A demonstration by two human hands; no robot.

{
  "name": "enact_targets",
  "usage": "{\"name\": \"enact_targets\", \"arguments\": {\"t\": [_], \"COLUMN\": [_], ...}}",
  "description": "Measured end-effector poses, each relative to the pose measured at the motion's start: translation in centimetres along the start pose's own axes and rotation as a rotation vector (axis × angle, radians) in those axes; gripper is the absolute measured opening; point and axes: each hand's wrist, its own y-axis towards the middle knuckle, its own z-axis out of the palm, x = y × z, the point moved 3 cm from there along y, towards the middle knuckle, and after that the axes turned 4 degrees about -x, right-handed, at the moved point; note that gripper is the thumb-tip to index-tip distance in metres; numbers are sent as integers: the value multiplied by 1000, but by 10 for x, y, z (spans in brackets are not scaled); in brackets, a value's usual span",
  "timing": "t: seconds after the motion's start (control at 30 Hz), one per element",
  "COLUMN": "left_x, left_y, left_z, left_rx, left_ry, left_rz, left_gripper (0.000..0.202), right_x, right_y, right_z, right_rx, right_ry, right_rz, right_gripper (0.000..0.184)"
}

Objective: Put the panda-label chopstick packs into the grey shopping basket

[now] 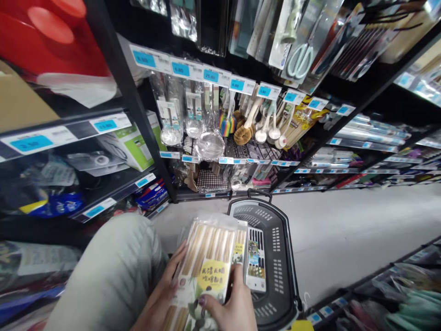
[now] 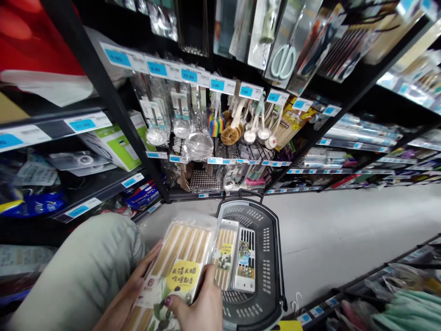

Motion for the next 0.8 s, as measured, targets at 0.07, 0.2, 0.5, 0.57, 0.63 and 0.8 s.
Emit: {"name": "enact_targets", "arguments": {"t": [0.07, 0.2, 0.5, 0.57, 0.63, 0.8], "left_x": [0, 1, -3, -3, -3, 0], "left_y": [0, -1, 1, 2, 3, 2], "left_z": [-3, -6, -5, -5, -4, -4], "left_rx": [27, 134, 196, 186, 176, 172], "left_ry": [85, 317, 468, 482, 488, 489], "left_rz": [84, 66, 36, 38, 37, 50], "left_gripper": [48, 49, 69, 77, 83, 83], "right_x": [-1, -15, -57, -72, -81, -85], "right_y": [3, 7, 21, 25, 28, 37], "right_z": [-2, 0, -85, -108, -122, -121], "right_rx": [15, 99, -175, -229, -251, -65], "right_ry": [14, 158, 695, 771, 805, 923], "right_rz": [10, 11, 129, 137, 120, 235], "right_gripper": [44, 42, 55, 55, 53, 79]}}
